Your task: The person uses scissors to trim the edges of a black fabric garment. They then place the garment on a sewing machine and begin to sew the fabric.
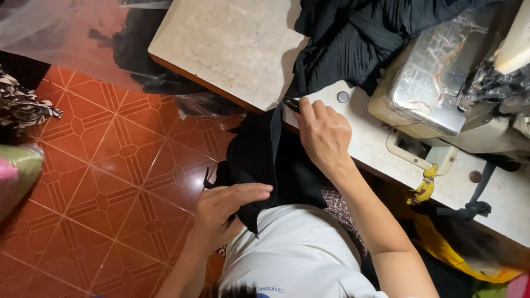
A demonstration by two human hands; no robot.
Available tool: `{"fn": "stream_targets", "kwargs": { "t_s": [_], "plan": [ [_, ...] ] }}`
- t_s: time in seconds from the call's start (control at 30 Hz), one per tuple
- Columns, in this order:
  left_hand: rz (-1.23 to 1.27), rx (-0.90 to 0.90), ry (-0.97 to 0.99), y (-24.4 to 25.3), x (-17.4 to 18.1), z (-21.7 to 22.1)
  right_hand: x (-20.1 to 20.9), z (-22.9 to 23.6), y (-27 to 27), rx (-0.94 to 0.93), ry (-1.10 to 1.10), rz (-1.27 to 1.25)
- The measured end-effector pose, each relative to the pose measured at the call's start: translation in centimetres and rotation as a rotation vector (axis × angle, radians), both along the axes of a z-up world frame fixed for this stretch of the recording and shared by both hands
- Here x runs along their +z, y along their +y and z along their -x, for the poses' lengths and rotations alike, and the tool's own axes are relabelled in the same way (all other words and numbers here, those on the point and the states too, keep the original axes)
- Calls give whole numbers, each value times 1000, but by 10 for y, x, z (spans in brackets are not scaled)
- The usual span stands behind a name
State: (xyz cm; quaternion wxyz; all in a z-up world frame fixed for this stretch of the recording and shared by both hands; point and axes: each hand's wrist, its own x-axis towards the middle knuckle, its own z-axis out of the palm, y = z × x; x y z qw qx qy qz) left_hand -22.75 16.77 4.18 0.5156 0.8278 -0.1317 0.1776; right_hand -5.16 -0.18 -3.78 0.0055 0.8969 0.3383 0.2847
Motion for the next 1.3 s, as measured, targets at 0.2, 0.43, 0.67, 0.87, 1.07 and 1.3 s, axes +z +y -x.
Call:
{"fn": "stream_targets", "kwargs": {
  "t_s": [0.2,0.43,0.67,0.87,1.07,1.3],
  "plan": [
    [37,29,-4,3,0,2,5,0,3,24,90,-49],
    [87,21,27,10,-4,6,13,16,-9,-52,171,45],
    [3,346,-51,6,-16,-1,-12,-37,21,-34,268,-213],
    [-281,370,-73,3,-29,-24,64,48,15,560,959,-680],
    [-234,411,-113,10,-60,-2,83,36,-39,335,787,-708],
    [-211,294,-66,5,-7,-4,19,6,-71,-139,-55,-264]
  ]
}}
